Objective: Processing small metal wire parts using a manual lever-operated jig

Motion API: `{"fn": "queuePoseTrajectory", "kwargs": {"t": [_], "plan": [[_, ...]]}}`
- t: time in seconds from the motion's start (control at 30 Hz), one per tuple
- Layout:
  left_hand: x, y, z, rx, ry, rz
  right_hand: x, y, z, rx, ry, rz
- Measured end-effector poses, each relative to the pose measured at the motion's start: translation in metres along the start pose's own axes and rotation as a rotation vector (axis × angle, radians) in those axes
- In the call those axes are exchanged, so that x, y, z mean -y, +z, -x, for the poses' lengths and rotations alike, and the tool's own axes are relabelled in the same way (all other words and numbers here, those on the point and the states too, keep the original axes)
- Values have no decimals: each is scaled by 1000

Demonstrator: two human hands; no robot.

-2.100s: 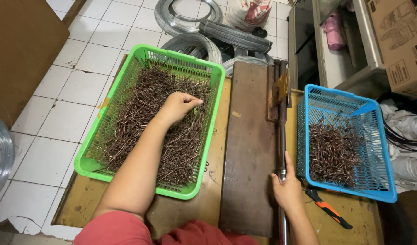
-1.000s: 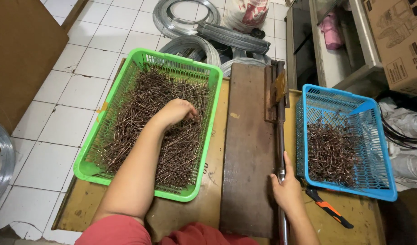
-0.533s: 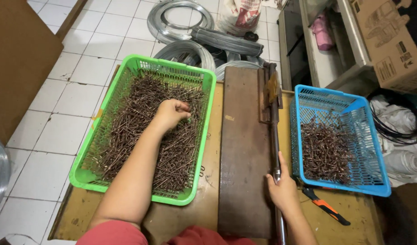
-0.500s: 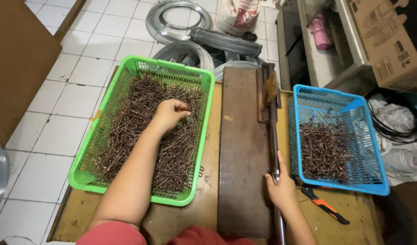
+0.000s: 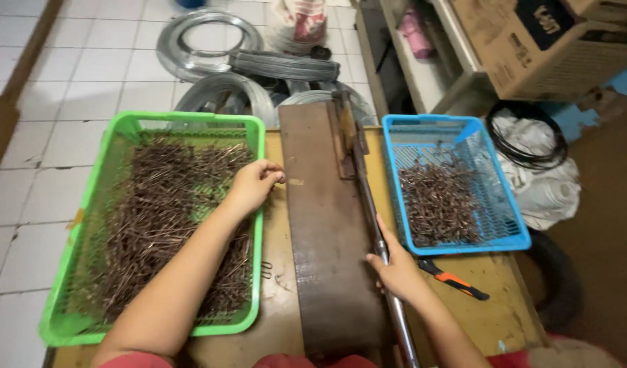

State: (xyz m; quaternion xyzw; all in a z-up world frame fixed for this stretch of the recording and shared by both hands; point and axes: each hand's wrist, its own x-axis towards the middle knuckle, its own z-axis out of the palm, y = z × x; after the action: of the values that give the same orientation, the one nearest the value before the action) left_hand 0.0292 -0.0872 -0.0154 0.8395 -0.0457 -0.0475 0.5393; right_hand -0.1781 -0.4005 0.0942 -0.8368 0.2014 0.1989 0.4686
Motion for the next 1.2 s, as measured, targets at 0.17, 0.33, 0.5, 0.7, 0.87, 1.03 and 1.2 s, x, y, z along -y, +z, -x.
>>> {"fn": "queuePoseTrajectory", "kwargs": {"t": [0.17,0.33,0.5,0.7,0.87,1.03,1.2], "plan": [[7,79,-71,-20,-22,-98,42,-50,24,-2,-140,-137],[44,144,-164,-49,-114,-205,71,-66,28,48,-129,-129],[14,143,-160,87,-220,162,72,-69,31,84,-161,-141],[3,154,-164,244,-186,428,62,-68,21,120,-170,-125],[-7,162,-167,236,-207,464,53,-63,19,99,-141,-114],[-3,160,-168,237,-239,612,31,-45,13,60,-122,-146],[-11,146,-158,294,-170,646,20,-26,11,24,29,68]]}}
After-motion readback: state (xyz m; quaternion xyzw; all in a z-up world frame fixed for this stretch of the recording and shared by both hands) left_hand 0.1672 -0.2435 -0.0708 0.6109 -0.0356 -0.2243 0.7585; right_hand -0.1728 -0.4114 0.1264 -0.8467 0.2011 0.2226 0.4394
